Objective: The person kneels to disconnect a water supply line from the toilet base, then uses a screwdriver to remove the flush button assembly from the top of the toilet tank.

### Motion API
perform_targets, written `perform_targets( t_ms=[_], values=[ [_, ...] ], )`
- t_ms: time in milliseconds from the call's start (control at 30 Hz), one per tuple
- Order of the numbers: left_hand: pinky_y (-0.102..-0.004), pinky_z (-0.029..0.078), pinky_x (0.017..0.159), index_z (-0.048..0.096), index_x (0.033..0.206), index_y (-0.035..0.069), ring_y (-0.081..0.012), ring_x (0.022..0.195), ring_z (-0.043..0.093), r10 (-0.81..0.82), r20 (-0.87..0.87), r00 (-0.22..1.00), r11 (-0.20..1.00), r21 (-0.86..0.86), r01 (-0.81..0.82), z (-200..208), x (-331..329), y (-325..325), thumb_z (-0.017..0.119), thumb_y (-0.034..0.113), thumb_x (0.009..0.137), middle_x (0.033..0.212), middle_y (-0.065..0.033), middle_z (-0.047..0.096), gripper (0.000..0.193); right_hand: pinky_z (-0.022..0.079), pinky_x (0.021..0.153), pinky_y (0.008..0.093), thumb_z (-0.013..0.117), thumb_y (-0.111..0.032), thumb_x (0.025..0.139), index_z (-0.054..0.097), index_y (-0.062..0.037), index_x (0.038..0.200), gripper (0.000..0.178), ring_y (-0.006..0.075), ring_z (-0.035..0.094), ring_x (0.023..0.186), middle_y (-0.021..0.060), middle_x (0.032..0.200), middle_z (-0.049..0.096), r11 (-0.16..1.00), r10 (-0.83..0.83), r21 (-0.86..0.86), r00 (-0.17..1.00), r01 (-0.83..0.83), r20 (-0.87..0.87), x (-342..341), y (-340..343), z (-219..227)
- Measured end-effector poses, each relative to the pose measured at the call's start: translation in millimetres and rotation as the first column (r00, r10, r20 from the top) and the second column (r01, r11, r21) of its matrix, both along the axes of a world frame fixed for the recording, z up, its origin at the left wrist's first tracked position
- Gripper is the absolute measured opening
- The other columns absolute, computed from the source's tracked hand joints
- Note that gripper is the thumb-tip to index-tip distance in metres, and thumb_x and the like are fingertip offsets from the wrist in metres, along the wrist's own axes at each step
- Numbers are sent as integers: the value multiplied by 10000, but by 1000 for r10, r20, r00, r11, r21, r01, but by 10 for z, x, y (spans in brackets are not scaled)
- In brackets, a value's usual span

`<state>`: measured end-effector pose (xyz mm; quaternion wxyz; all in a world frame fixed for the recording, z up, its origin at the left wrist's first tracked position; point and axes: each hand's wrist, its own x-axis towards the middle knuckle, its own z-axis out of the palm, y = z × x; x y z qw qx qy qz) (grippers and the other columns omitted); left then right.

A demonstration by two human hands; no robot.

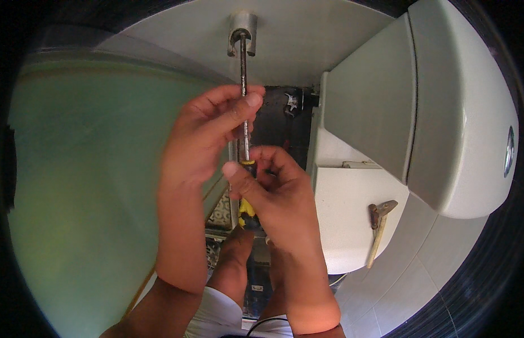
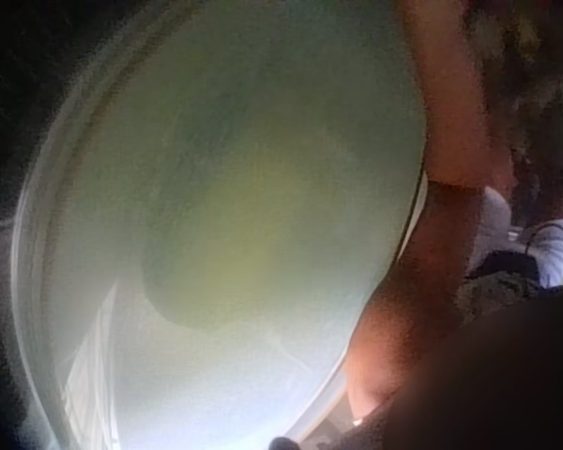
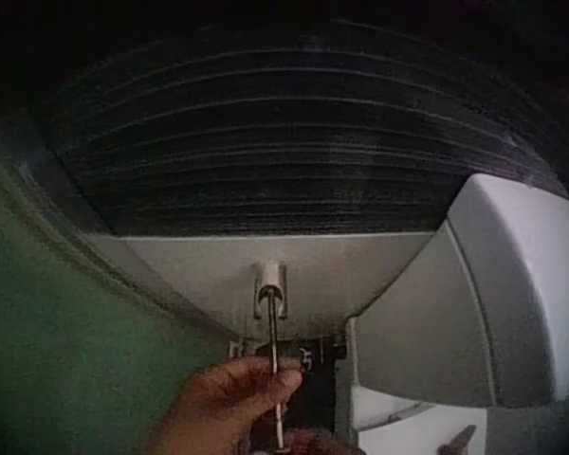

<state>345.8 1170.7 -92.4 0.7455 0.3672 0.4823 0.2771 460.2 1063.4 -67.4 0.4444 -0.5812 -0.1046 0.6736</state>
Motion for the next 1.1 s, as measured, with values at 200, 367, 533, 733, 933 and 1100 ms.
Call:
perform_targets(
  t_ms=[200, 367, 533, 733, 933, 1100],
  values=[
    [-293, 564, 749, 608, 1265, 13, -154, 856, 684, 72, 172, 983, 995, -74, -60, 14, -16, 23, 725, 214, 952, 946, -102, 713, 390, 566, 749, 299, 699, -69, 946, 607, 39, 1258, 343, 180, 689, 814, 139, 1062, 701, 996, -93, -41, 942, 85, -324, 163, 78, 92],
    [-309, 574, 774, 627, 1196, 2, -152, 857, 681, 143, 294, 945, 988, -94, -120, 7, 2, -26, 725, 220, 955, 944, -100, 718, 339, 567, 770, 299, 702, -56, 939, 615, 30, 1236, 321, 162, 684, 871, 133, 1087, 694, 987, 124, 93, 988, -132, 88, 163, 62, -29],
    [-283, 551, 749, 645, 1239, -3, -134, 840, 667, 63, 34, 997, 996, 66, -65, -59, 22, 11, 688, 226, 977, 1044, -86, 723, 351, 565, 756, 301, 672, -131, 973, 605, 31, 1244, 322, 159, 683, 884, 132, 1077, 694, 996, 52, 73, 998, -55, 35, 91, 62, 12],
    [-280, 551, 753, 638, 1284, 1, -131, 833, 668, 98, 204, 974, 994, -59, -88, -12, -37, 17, 692, 221, 970, 1005, -77, 721, 387, 575, 779, 320, 647, -180, 996, 591, 36, 1256, 342, 170, 690, 889, 122, 1057, 693, 1000, -17, 16, 942, 23, -335, 180, 24, 92],
    [-277, 543, 740, 657, 1220, 3, -138, 814, 655, 220, 189, 957, 975, -51, -215, 16, 51, -21, 711, 240, 959, 967, -71, 705, 357, 553, 833, 308, 705, -136, 954, 598, 29, 1237, 344, 158, 675, 907, 80, 1010, 693, 982, 65, 173, 997, -70, 37, 96, 6, 10],
    [-276, 529, 736, 675, 1156, 8, -131, 808, 637, 206, 58, 977, 978, 7, -207, -13, 40, 7, 724, 243, 951, 951, -49, 682, 315, 542, 831, 285, 690, -128, 963, 582, 25, 1266, 357, 157, 664, 917, 116, 1051, 699, 999, 42, 24, 987, -39, -157, 99, 50, 74]
  ],
)
